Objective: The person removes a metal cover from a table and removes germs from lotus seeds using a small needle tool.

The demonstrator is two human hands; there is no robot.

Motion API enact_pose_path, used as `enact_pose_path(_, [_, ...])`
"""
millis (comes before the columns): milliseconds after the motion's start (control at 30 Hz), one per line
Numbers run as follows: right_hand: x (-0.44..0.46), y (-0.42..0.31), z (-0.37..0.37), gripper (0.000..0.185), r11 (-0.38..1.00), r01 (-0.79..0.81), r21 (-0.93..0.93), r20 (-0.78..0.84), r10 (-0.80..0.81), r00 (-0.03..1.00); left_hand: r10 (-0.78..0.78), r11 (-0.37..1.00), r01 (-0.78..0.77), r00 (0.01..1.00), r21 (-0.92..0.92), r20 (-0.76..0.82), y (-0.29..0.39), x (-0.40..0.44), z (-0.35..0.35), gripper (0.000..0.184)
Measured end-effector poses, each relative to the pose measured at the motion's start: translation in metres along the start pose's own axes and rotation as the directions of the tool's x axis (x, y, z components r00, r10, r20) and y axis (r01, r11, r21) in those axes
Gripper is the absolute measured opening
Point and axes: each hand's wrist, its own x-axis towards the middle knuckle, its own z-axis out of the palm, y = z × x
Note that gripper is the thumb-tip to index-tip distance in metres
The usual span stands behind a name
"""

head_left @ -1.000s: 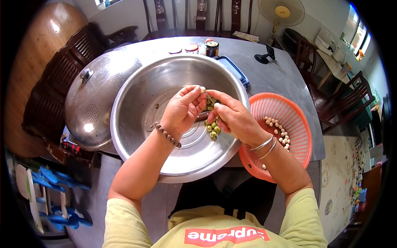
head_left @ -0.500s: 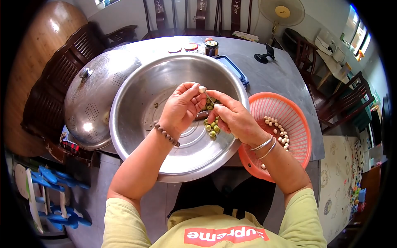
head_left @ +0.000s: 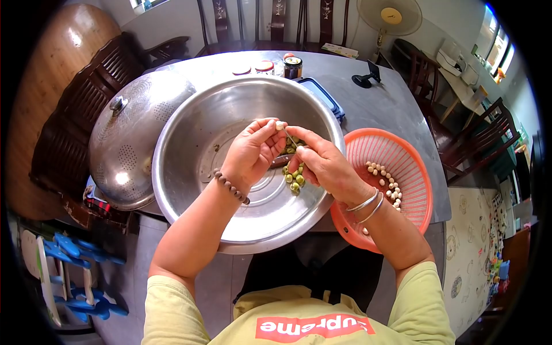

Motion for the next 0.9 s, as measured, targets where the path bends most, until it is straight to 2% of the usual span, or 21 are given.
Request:
enact_pose_path(167, [-0.001,-0.002,0.000,0.038,1.000,0.000,-0.007,-0.009,0.000,1.000,0.004,1.000,-0.004,1.000,0.003,0.020,0.000,0.002,-0.003,0.012])
enact_pose_path(233, [-0.002,-0.006,0.001,0.038,0.999,-0.012,-0.032,-0.028,0.011,1.000,0.010,0.999,-0.011,1.000,0.052,0.013,-0.002,0.002,-0.003,0.013])
enact_pose_path(300, [-0.002,-0.009,0.003,0.038,0.995,0.016,-0.101,-0.048,-0.021,0.999,0.037,0.992,-0.046,0.996,0.115,0.082,0.001,-0.003,0.004,0.013])
enact_pose_path(400, [-0.004,-0.013,0.007,0.038,0.990,0.020,-0.136,-0.091,-0.033,0.995,0.030,0.981,-0.019,0.998,0.195,-0.054,0.003,-0.003,0.006,0.020])
enact_pose_path(467, [-0.006,-0.012,0.009,0.038,0.989,0.009,-0.148,-0.144,-0.031,0.989,0.107,0.993,-0.105,0.992,0.044,-0.059,-0.005,0.002,0.004,0.025])
enact_pose_path(667, [-0.012,-0.023,0.016,0.037,0.989,-0.037,-0.143,-0.189,0.009,0.982,0.124,0.992,-0.125,0.991,-0.021,-0.049,-0.005,0.000,0.006,0.013])
enact_pose_path(833, [-0.009,-0.011,0.010,0.039,0.998,0.019,-0.055,-0.039,-0.021,0.999,0.064,0.998,-0.063,0.997,-0.027,0.035,0.000,0.001,0.002,0.012])
enact_pose_path(900, [-0.012,-0.017,0.013,0.040,0.993,-0.025,-0.119,-0.008,0.024,1.000,0.074,0.996,-0.073,0.997,-0.059,0.015,0.002,-0.002,0.004,0.016])
